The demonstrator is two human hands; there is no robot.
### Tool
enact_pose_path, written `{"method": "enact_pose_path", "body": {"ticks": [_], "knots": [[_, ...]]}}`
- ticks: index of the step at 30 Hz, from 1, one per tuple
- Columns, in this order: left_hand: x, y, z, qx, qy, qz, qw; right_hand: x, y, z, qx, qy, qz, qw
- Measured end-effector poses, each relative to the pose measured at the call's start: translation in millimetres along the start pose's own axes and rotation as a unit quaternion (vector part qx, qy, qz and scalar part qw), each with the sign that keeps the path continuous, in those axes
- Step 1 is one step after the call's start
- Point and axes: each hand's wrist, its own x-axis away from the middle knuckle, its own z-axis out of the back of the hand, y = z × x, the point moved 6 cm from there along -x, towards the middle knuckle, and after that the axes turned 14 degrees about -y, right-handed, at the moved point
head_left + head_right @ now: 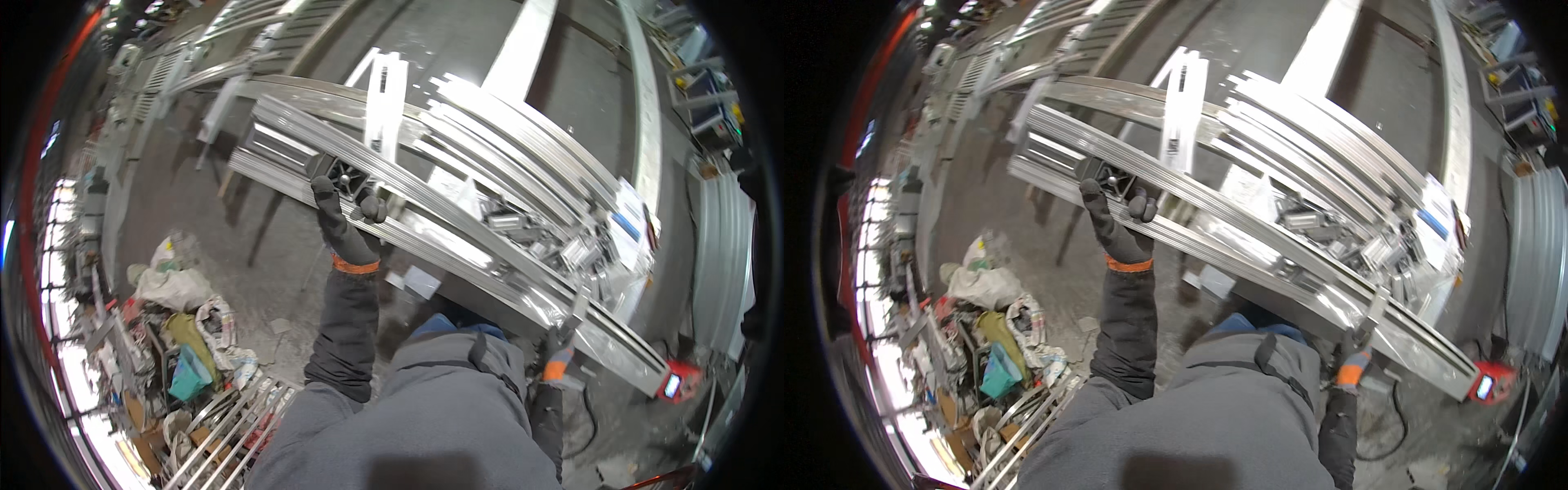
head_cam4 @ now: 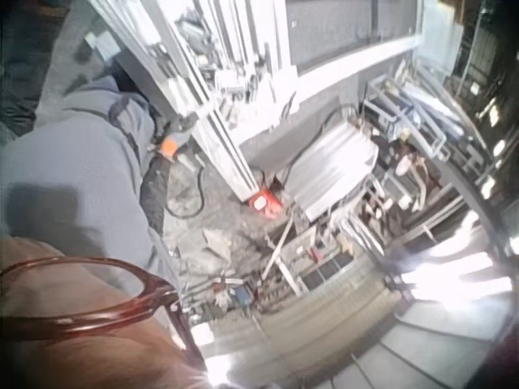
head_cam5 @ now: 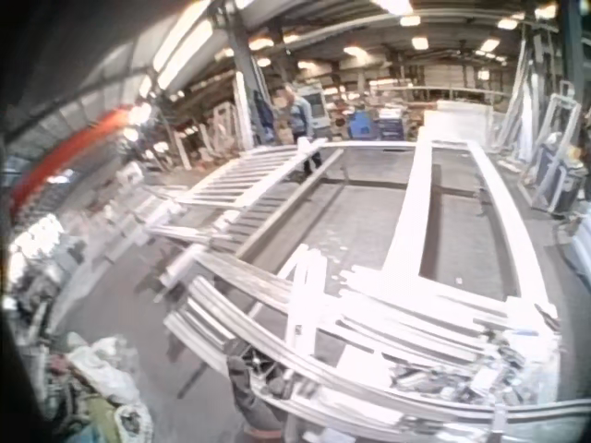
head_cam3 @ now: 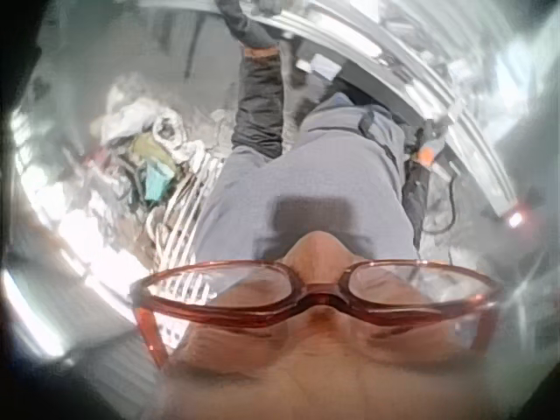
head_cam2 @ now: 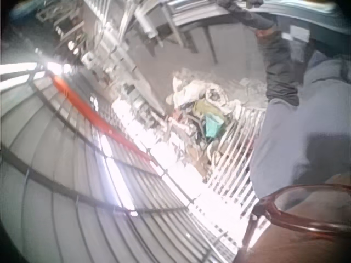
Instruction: The person assembles aluminum extrusions into a frame on a workbench, then uses a welding torch to join the pieces. They repeatedly pick up and position metal sections, weld joints, and inspect the assembled frame.
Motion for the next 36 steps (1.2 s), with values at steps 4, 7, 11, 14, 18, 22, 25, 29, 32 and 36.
{"method": "enact_pose_path", "body": {"ticks": [4,7,11,14,18,22,25,29,32,36], "knots": [[-3,19,26,0.211,-0.032,-0.007,0.977,-31,6,8,0.020,0.032,0.090,0.995],[11,20,27,0.292,-0.011,0.002,0.956,-50,14,10,0.035,0.005,0.056,0.998],[24,25,5,0.285,-0.044,-0.038,0.957,-68,6,12,0.057,-0.022,0.055,0.997],[33,28,-10,0.242,-0.019,-0.069,0.968,-77,-1,12,0.073,-0.038,0.061,0.995],[44,32,-25,0.076,0.077,-0.108,0.988,-89,-5,14,0.097,-0.050,0.068,0.992],[51,27,-46,0.036,0.096,-0.119,0.988,-102,1,18,0.127,-0.058,0.084,0.987],[61,11,-50,-0.006,0.125,-0.132,0.983,-109,5,19,0.215,-0.064,0.103,0.969],[63,-20,-31,0.124,0.040,-0.084,0.988,-107,-12,10,0.329,-0.045,0.163,0.929],[78,-56,6,0.182,0.133,-0.055,0.973,-101,-34,3,0.306,-0.068,0.130,0.941],[110,-82,50,0.240,0.170,-0.039,0.955,-99,-52,-13,0.333,-0.112,0.039,0.936]]}}
